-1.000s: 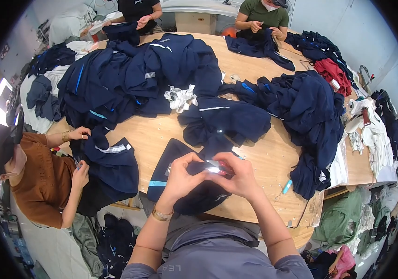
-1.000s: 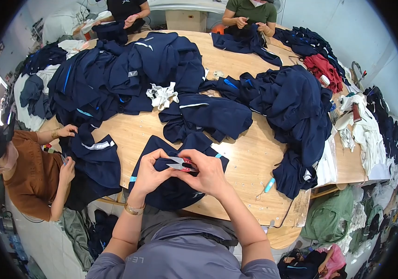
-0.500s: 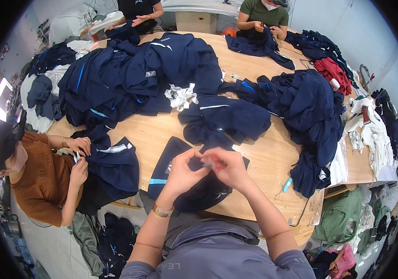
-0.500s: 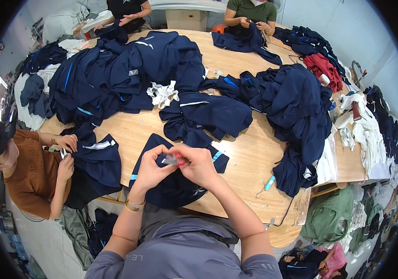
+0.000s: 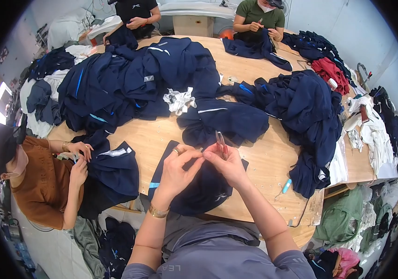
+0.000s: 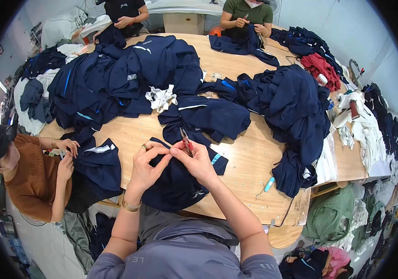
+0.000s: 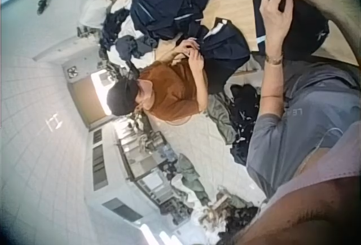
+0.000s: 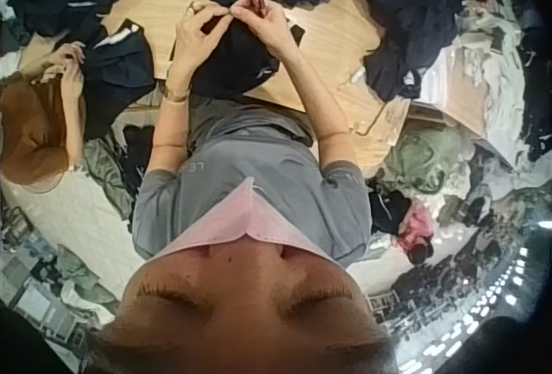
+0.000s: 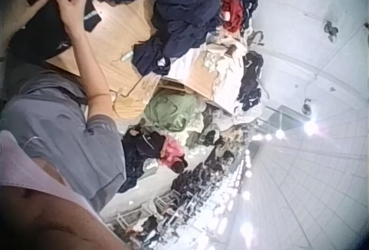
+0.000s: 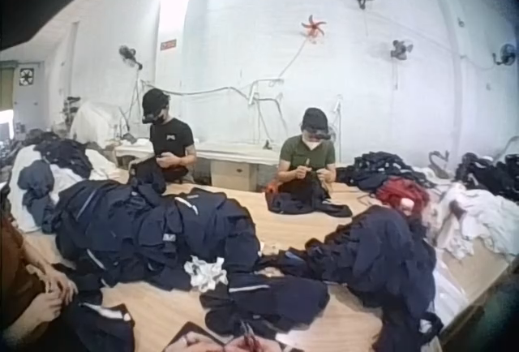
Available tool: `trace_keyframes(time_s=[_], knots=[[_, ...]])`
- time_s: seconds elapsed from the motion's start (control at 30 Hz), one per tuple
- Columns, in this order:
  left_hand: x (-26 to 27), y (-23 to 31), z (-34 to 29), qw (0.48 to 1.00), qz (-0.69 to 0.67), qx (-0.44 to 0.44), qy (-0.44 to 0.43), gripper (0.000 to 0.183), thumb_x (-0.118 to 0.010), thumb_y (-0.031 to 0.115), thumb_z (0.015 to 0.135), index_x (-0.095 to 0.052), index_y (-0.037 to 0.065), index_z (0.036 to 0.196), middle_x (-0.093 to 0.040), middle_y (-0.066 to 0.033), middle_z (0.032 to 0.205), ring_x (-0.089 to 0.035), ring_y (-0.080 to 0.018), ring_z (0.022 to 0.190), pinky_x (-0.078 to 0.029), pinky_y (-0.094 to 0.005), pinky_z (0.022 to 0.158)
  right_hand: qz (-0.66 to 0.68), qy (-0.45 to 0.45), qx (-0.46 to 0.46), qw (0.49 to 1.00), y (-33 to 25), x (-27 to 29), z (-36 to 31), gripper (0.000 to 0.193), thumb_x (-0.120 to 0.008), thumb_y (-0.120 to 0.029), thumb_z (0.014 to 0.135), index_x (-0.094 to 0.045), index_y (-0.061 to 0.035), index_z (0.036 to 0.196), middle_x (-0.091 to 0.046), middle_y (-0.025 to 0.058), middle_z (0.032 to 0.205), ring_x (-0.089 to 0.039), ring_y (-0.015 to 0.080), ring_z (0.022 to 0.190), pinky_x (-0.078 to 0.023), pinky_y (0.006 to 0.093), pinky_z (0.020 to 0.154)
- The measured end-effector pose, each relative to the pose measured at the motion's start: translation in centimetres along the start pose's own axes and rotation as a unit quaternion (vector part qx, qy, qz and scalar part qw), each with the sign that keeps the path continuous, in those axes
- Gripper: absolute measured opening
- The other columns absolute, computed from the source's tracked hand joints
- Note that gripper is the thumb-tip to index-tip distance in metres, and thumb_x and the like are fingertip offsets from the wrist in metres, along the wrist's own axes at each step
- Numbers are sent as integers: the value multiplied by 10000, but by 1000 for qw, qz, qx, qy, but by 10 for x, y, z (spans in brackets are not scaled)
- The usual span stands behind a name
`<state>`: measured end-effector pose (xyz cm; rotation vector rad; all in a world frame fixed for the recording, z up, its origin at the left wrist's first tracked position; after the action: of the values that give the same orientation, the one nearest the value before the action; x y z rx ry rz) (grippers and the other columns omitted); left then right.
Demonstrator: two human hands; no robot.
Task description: Trimming excess threads from blue garments using small thread snippers at a factory workbench.
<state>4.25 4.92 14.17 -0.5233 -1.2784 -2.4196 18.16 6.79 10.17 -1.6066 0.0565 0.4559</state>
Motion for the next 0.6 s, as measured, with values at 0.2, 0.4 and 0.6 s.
trace_keyframes(time_s=[0.2, 0.4, 0.6], knots=[[0, -5, 6, 1000, 2, -10, -30, 79, -650, 20, 767, -606, 8, 831, -585, -114, 792, -583, -275, 739, -468, -336, 645, -19, 36, 23, 999, -6, 1, -3, 131, -629, -140, 865, -615, -11, 884, -570, -42, 751, -470, 8, 668, -368, 165, 598], [-2, -25, 4, 1000, 2, 6, -27, 48, -599, 3, 803, -576, 2, 845, -586, -120, 786, -579, -284, 718, -453, -335, 626, -204, 21, 64, 977, 1, 32, -5, 408, -464, -386, 929, -563, -24, 771, -504, 24, 569, -511, 139, 543, -389, 269, 519], [-4, -31, 5, 1000, -23, 0, -1, 56, -584, 34, 845, -561, -10, 819, -558, -90, 706, -518, -174, 594, -408, -267, 565, -564, -24, 203, 800, -18, 13, -9, 401, -543, -433, 862, -526, -64, 705, -561, 101, 608, -575, 299, 565, -418, 378, 484]])
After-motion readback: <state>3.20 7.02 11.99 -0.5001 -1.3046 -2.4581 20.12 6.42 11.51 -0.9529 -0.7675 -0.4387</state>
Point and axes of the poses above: each hand's wrist, its own z-axis towards the middle knuckle, its own x-axis out of the back of the hand, y = z × x, the point moved 5 cm from there along z, towards the middle knuckle
